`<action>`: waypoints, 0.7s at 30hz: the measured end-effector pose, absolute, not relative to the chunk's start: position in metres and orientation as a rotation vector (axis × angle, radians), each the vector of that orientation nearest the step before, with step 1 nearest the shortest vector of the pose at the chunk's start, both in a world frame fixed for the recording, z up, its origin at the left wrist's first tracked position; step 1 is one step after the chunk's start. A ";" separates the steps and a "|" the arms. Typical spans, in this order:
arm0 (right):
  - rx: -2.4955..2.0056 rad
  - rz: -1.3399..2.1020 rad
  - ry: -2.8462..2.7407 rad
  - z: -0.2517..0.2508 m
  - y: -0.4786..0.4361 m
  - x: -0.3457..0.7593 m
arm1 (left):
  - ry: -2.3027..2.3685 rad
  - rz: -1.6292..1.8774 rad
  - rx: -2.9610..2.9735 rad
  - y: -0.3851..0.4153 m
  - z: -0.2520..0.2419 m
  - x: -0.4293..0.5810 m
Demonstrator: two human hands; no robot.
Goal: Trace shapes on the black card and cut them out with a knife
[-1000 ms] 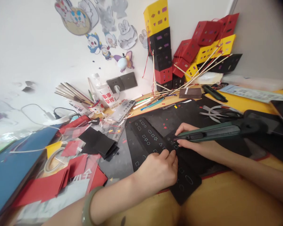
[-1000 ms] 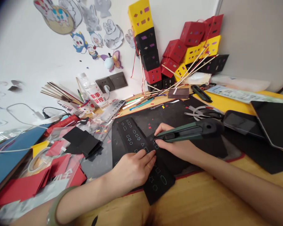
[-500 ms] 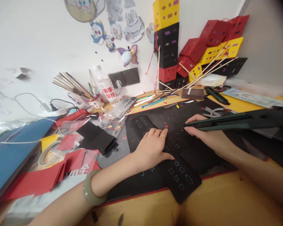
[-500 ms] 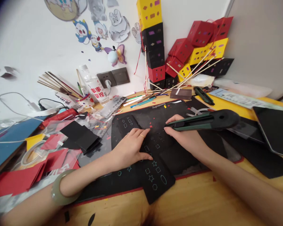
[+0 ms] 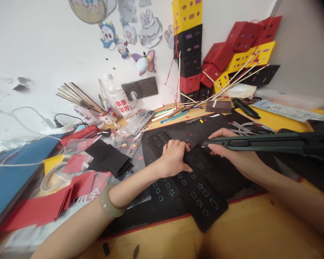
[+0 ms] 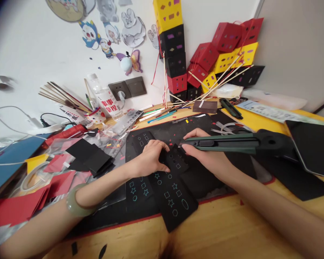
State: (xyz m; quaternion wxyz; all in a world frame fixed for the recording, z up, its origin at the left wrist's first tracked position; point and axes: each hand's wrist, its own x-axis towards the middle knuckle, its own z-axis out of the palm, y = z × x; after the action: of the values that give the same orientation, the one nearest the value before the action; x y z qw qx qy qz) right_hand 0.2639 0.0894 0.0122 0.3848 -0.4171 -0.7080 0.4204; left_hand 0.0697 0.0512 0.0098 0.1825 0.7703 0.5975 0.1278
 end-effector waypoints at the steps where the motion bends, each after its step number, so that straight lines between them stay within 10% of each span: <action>1: -1.063 1.069 -1.784 0.013 0.090 0.264 | 1.682 0.367 2.163 0.051 0.010 0.070; 12: -1.087 1.143 -1.514 0.019 0.107 0.275 | 1.801 0.758 2.269 0.081 0.018 0.069; 21: -0.825 1.667 -1.171 0.003 0.115 0.260 | 0.936 1.080 2.415 0.117 0.096 0.197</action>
State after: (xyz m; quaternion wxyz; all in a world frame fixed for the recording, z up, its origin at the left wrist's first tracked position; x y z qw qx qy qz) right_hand 0.2601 0.1148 0.0026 0.4545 -0.3342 -0.4747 0.6756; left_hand 0.1971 0.1165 0.0955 0.1667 0.8485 0.3288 0.3795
